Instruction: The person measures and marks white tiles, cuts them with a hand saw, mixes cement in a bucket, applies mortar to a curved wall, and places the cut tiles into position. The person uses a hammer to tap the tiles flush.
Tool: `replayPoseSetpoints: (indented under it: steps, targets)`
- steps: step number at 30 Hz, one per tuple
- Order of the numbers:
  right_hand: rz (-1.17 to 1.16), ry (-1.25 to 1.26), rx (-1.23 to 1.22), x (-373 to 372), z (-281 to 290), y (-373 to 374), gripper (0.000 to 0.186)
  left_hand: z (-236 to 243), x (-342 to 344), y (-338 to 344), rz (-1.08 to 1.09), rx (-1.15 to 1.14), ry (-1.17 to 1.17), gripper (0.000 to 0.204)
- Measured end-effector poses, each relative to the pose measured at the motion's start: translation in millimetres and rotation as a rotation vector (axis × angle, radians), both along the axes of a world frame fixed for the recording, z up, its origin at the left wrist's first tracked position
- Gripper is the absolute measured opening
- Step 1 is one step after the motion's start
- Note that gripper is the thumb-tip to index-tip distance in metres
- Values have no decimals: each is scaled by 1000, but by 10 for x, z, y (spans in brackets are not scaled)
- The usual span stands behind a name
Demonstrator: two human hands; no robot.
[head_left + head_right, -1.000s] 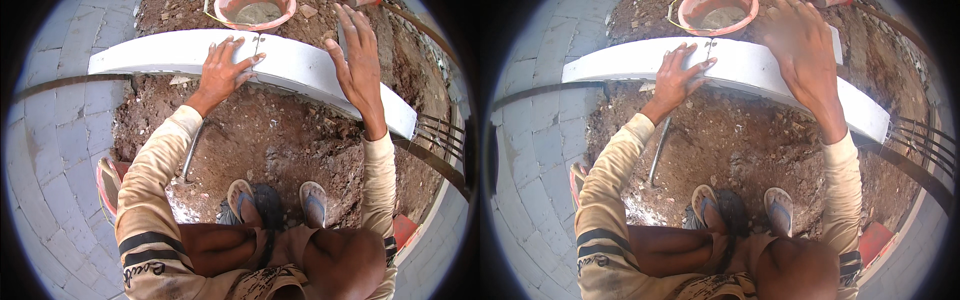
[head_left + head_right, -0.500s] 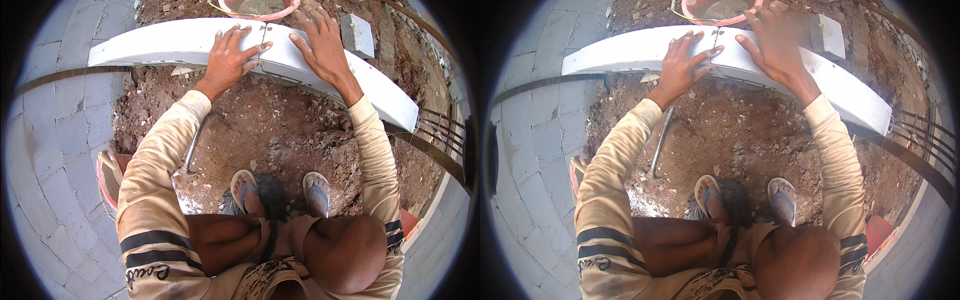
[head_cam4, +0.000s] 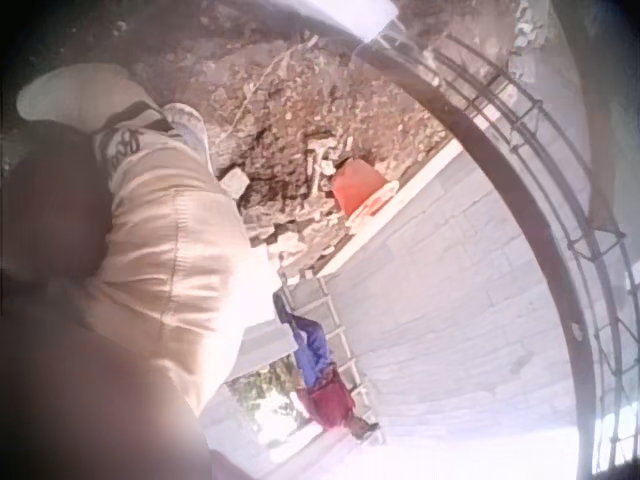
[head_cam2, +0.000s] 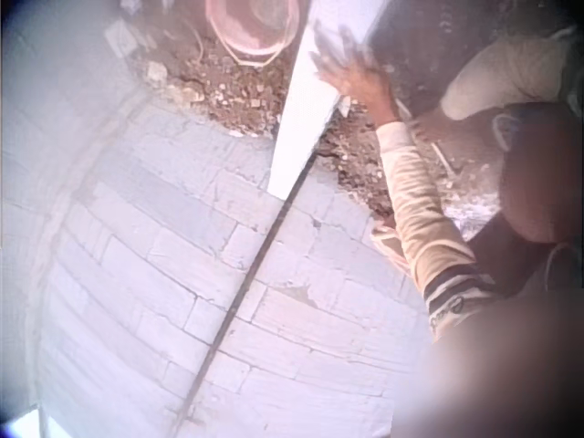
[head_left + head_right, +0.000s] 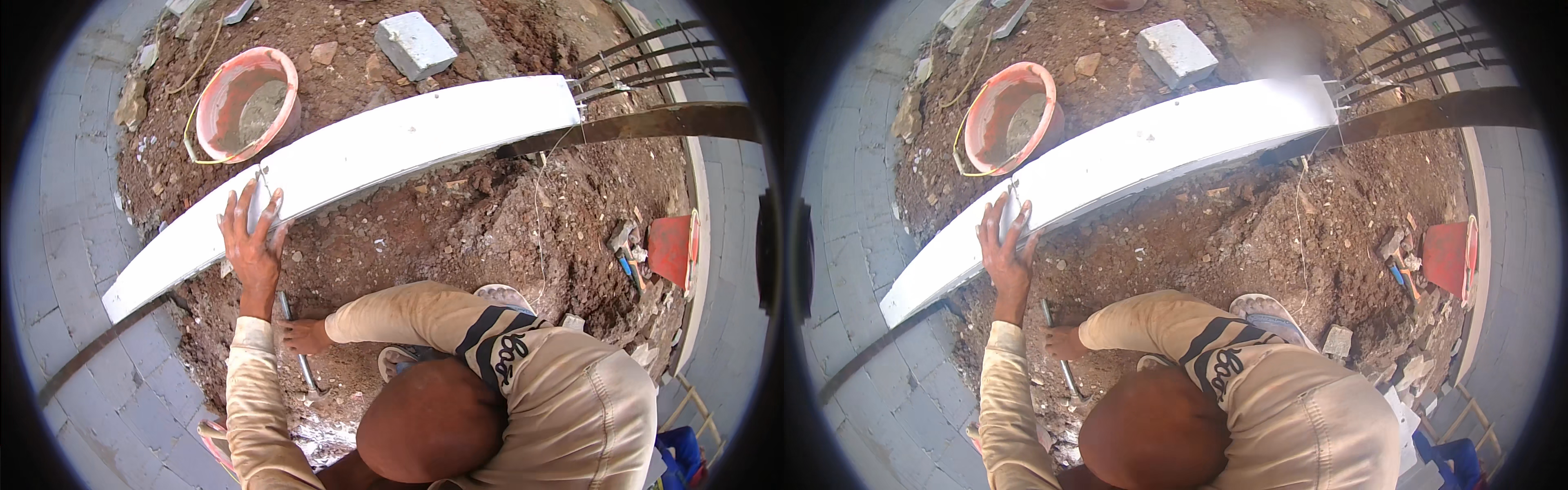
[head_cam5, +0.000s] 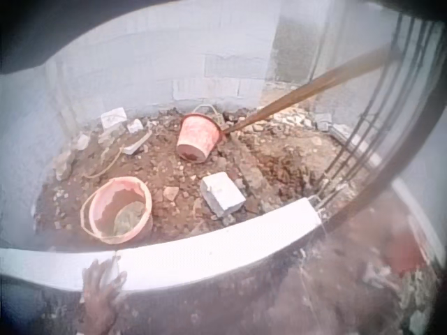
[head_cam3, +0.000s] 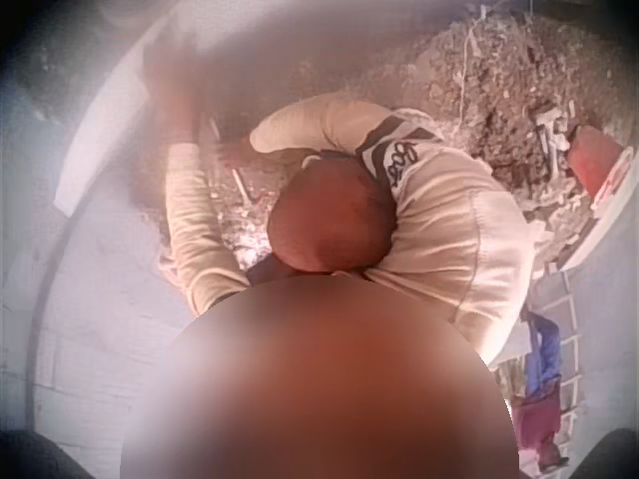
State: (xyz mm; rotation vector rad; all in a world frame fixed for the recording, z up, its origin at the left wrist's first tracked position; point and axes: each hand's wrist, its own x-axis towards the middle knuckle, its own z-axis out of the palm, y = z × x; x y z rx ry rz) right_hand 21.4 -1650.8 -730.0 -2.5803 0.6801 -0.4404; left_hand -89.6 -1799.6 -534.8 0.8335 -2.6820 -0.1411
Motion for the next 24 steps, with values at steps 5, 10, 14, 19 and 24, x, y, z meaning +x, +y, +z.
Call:
replayPoseSetpoints:
  steps: [5,10,14,19,24]
  targets:
    - [33,41,-73,23,201,72,23,-73,41,-40,-54,7,-18,58]
    - [-36,18,197,-850,784,489,27,-53,17,-32,-59,26,-54,59]
    - [-403,-73,670,-2136,1400,990,35,-49,0,-35,-44,5,-67,64]
    - [-801,-39,952,-3258,2353,1327,38,-68,41,-40,-52,-8,-55,63]
    - [-1201,-254,617,-3642,3098,1240,38,-90,36,-39,-39,-6,-57,58]
